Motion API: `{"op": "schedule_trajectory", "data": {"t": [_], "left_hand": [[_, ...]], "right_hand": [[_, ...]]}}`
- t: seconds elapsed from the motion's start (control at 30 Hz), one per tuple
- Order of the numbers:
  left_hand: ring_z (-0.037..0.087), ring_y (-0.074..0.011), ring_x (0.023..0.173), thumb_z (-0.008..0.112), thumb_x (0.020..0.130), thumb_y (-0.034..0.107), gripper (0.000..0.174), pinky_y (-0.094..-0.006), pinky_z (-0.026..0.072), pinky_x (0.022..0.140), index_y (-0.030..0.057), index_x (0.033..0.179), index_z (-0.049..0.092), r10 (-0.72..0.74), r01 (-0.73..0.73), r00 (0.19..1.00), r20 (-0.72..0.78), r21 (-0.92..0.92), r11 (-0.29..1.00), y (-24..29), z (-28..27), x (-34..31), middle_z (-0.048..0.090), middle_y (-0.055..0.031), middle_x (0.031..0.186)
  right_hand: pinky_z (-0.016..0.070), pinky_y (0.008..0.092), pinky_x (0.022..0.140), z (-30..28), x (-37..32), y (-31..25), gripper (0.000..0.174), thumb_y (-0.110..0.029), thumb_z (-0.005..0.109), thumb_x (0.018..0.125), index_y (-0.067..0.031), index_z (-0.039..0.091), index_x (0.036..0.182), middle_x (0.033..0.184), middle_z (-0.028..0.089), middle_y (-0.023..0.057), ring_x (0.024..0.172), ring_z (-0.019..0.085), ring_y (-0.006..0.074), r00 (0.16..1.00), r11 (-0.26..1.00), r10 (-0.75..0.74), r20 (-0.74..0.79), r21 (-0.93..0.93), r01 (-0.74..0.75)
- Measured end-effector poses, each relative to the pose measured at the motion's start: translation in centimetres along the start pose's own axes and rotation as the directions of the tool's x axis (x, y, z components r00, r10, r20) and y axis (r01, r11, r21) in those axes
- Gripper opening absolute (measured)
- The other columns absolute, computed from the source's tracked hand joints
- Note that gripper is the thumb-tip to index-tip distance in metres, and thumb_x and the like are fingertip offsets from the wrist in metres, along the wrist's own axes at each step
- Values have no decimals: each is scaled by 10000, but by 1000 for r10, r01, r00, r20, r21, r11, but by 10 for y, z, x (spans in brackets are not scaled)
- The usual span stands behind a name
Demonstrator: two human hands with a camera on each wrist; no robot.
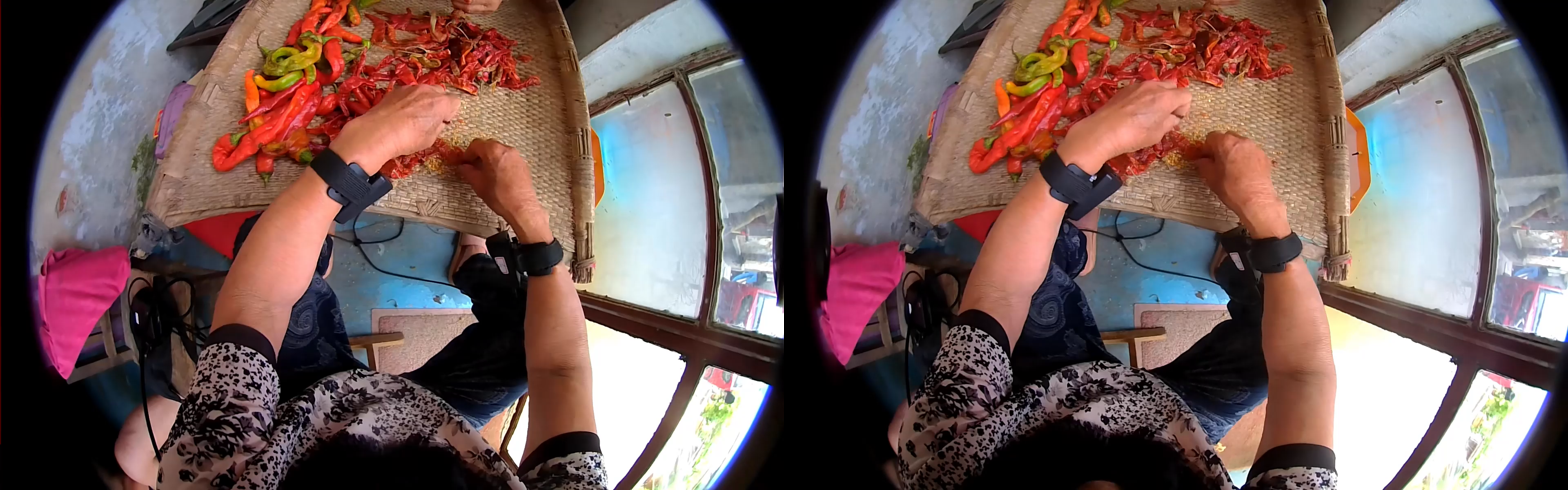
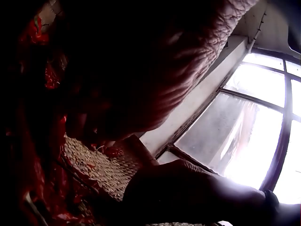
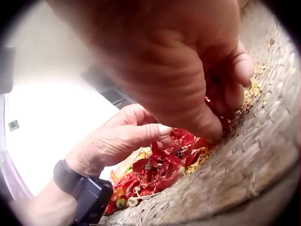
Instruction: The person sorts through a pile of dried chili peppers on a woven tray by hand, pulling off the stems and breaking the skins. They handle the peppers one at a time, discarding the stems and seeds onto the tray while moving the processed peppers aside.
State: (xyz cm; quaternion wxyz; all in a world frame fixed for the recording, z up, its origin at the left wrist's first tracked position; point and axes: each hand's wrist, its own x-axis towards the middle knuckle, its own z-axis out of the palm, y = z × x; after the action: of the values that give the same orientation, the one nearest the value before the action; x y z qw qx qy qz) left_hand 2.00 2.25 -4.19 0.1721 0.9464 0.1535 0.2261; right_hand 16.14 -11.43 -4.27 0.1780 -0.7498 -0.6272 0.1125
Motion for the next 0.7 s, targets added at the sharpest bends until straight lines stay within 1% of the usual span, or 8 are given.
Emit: {"op": "schedule_trajectory", "data": {"t": [0.1,0.2,0.27,0.43,0.53,0.57,0.63,0.7], "left_hand": [[545,-338,719,542,808,85,100,-420,436,654,29,838,465,-154,148,987,-41,-126,981,1,-13,4,554,-132,759],[552,-269,690,544,846,131,124,-376,441,652,25,858,481,-196,171,976,-97,-224,960,4,-27,6,552,-106,719],[563,-162,667,558,876,173,157,-321,453,637,25,910,519,-167,109,971,-174,-300,948,1,-29,7,582,-64,719],[584,-101,706,558,890,167,152,-274,471,642,23,932,536,-178,91,968,-177,-411,907,0,-27,11,597,-33,741],[603,-101,747,552,903,176,156,-256,485,664,27,947,537,-215,139,974,-71,-563,815,3,-25,12,597,-25,799],[613,-110,764,548,909,180,157,-254,492,676,30,953,535,-235,180,972,3,-651,737,6,-24,13,596,-25,831],[615,-115,772,545,914,191,170,-256,495,682,30,967,533,-232,218,970,75,-694,686,13,-22,14,590,-25,850],[617,-120,779,542,918,202,184,-258,499,687,30,981,531,-224,259,963,148,-728,634,19,-22,14,584,-25,868]], "right_hand": [[507,415,668,-15,0,11,143,-140,648,762,-59,674,876,788,667,166,732,646,333,1000,998,-6,10,68,5],[470,281,569,-32,-2,33,144,-130,665,799,-4,658,869,665,636,72,601,589,137,993,915,118,11,388,-113],[381,204,506,-52,-12,34,119,-143,614,853,-30,647,833,694,566,-22,590,492,63,961,721,276,-6,662,-203],[388,190,550,-74,-17,78,154,-179,551,917,-38,601,881,734,543,-16,616,474,51,799,20,588,-125,990,141],[389,196,538,-71,-13,82,158,-192,567,918,-35,576,931,754,541,-8,621,469,58,658,-78,751,-50,984,163],[389,196,538,-67,-13,79,158,-192,567,918,-35,576,931,754,541,-8,621,469,58,656,-79,753,-48,983,164],[422,210,558,-58,-9,48,235,-177,615,899,6,575,1041,783,574,10,636,493,80,899,422,385,-208,906,29],[453,223,592,-46,-6,3,290,-146,651,877,27,592,1101,790,602,21,664,522,84,958,630,237,-161,776,-25]]}}
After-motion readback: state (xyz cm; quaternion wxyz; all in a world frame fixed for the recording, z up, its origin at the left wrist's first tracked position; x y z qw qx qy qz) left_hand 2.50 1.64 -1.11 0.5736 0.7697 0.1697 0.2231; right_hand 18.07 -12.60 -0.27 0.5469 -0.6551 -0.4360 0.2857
